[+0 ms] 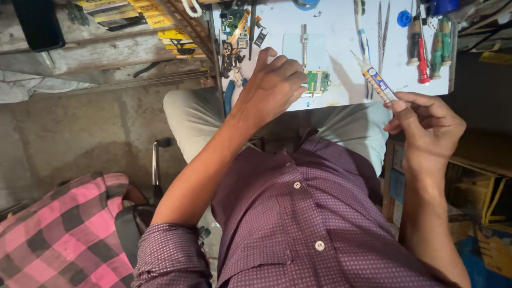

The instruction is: The person sits at a repair workbench and works on a green circuit board. They first brush the board with a small brush, then use a yellow and black hot air gun to blow hot air onto the board while holding it with tweezers, repositioning the board and heating different areas, and briefly reach to a power supply on the side bench.

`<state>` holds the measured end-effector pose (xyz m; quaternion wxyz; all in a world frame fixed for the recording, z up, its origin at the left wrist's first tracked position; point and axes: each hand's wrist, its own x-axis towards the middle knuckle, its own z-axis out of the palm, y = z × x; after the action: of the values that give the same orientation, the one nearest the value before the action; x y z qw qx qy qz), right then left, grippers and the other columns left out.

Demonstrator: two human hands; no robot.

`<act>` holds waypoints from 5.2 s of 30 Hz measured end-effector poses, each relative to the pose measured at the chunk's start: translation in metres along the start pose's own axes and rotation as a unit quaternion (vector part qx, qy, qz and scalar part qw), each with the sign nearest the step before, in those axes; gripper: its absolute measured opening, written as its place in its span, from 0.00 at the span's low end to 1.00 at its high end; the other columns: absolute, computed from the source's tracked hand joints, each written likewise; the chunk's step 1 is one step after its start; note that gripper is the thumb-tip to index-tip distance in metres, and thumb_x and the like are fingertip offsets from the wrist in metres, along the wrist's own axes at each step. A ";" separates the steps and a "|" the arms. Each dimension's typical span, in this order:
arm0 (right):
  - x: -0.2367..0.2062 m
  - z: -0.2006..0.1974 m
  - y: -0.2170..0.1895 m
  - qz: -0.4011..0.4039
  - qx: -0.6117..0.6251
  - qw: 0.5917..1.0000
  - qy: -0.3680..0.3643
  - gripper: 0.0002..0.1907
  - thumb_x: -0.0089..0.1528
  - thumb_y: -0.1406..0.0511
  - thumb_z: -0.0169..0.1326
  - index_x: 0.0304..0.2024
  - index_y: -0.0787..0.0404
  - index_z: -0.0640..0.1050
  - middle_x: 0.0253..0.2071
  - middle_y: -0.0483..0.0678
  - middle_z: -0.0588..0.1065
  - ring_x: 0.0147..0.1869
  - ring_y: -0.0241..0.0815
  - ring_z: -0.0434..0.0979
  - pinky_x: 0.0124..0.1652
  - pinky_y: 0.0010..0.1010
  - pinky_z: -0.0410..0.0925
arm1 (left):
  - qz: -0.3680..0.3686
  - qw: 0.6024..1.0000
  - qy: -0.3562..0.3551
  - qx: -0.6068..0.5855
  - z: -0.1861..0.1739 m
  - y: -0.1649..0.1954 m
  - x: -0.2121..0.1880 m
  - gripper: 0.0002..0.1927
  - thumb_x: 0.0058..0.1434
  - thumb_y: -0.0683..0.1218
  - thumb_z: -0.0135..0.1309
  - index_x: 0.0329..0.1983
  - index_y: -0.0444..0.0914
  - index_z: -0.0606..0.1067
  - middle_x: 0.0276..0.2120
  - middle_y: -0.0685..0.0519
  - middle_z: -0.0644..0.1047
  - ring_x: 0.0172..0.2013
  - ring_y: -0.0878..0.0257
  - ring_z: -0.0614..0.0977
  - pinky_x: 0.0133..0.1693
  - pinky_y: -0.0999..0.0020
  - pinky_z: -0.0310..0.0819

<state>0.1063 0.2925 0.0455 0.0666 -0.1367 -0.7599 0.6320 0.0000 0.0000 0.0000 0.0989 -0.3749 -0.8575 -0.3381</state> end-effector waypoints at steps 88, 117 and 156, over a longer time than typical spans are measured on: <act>0.012 -0.070 -0.149 -0.268 -0.459 0.833 -0.154 0.05 0.66 0.64 0.65 0.45 0.54 0.86 0.41 0.45 0.83 0.39 0.37 0.81 0.44 0.29 0.63 | -0.101 0.993 0.034 -0.047 -0.025 0.101 0.069 0.32 0.60 0.49 0.65 0.67 0.42 0.70 0.58 0.52 0.76 0.59 0.57 0.74 0.65 0.51 0.52; 0.017 -0.064 -0.150 -0.260 -0.461 0.834 -0.158 0.06 0.66 0.64 0.65 0.46 0.55 0.87 0.42 0.45 0.83 0.36 0.35 0.78 0.44 0.29 0.61 | -0.095 0.994 0.044 -0.044 -0.028 0.096 0.069 0.34 0.57 0.45 0.66 0.68 0.42 0.70 0.58 0.53 0.76 0.59 0.59 0.74 0.65 0.55 0.53; 0.024 -0.064 -0.147 -0.279 -0.478 0.819 -0.152 0.05 0.66 0.64 0.66 0.45 0.54 0.86 0.40 0.44 0.83 0.35 0.35 0.77 0.45 0.28 0.60 | -0.095 0.993 0.049 -0.049 -0.032 0.089 0.070 0.33 0.57 0.44 0.66 0.66 0.42 0.71 0.58 0.53 0.76 0.58 0.59 0.75 0.63 0.56 0.55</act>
<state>0.0828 0.3354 0.1999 0.0496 0.1645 -0.9726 0.1569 0.0117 0.0631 0.0987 0.0899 -0.2796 -0.8658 -0.4051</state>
